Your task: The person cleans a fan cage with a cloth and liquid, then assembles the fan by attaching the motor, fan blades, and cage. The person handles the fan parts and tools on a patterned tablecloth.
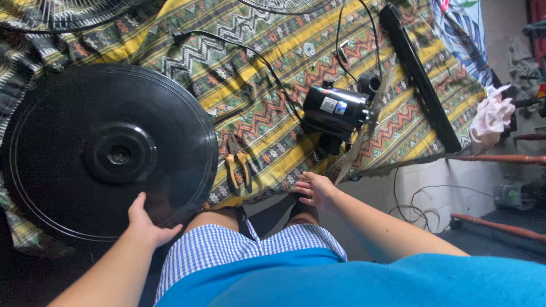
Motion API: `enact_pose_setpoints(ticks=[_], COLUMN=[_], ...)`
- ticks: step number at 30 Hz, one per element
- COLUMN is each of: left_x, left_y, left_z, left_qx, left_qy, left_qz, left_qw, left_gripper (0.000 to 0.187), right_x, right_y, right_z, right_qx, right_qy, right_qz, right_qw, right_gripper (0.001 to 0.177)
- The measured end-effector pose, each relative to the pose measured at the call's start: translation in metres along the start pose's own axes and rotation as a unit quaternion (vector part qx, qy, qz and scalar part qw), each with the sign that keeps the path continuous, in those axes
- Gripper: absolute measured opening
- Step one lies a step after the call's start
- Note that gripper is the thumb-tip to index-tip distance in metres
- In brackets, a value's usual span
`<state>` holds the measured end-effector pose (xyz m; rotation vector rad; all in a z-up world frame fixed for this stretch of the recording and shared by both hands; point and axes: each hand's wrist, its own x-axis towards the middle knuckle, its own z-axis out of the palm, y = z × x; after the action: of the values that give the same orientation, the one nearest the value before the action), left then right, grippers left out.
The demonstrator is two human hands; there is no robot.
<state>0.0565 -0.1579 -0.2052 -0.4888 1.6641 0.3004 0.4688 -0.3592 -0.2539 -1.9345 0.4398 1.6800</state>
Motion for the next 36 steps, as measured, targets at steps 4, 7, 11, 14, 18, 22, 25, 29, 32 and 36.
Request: enact_pose_setpoints(ticks=[4, 7, 11, 14, 18, 22, 25, 29, 32, 36], left_x=[-0.011, -0.017, -0.008, -0.006, -0.007, -0.012, -0.024, -0.045, -0.056, -0.046], left_y=[-0.001, -0.003, -0.002, -0.02, -0.077, -0.164, -0.24, -0.311, -0.329, -0.322], left_z=[0.023, 0.037, 0.046, 0.075, 0.13, 0.188, 0.222, 0.262, 0.288, 0.305], left_qx=[0.075, 0.103, 0.135, 0.204, 0.241, 0.222, 0.252, 0.285, 0.349, 0.52], left_qy=[0.095, 0.086, -0.044, -0.014, -0.057, -0.121, -0.11, -0.145, -0.149, -0.119], left_qz=[0.007, 0.067, 0.14, 0.232, 0.261, 0.227, 0.241, 0.364, 0.401, 0.334], left_qw=[0.993, 0.989, 0.98, 0.951, 0.933, 0.94, 0.931, 0.875, 0.834, 0.777], left_gripper=[0.103, 0.102, 0.084, 0.079, 0.068, 0.066, 0.062, 0.065, 0.064, 0.047], right_x=[-0.004, -0.015, -0.019, -0.01, 0.006, 0.008, 0.013, 0.021, 0.026, 0.016], right_y=[0.008, 0.003, -0.002, -0.006, -0.019, -0.04, -0.054, -0.07, -0.079, -0.075], right_z=[-0.026, -0.041, -0.074, -0.127, -0.213, -0.313, -0.378, -0.445, -0.467, -0.462], right_qx=[0.001, -0.1, -0.223, -0.279, -0.342, -0.37, -0.401, -0.422, -0.39, -0.374], right_qy=[0.038, 0.019, -0.084, -0.134, -0.091, -0.01, 0.034, 0.05, 0.047, 0.044], right_qz=[-0.011, -0.035, -0.075, -0.137, -0.189, -0.129, -0.097, -0.109, -0.121, -0.134], right_qw=[0.999, 0.994, 0.968, 0.941, 0.916, 0.92, 0.91, 0.899, 0.912, 0.917], right_gripper=[0.042, 0.04, 0.037, 0.034, 0.034, 0.036, 0.038, 0.04, 0.04, 0.041])
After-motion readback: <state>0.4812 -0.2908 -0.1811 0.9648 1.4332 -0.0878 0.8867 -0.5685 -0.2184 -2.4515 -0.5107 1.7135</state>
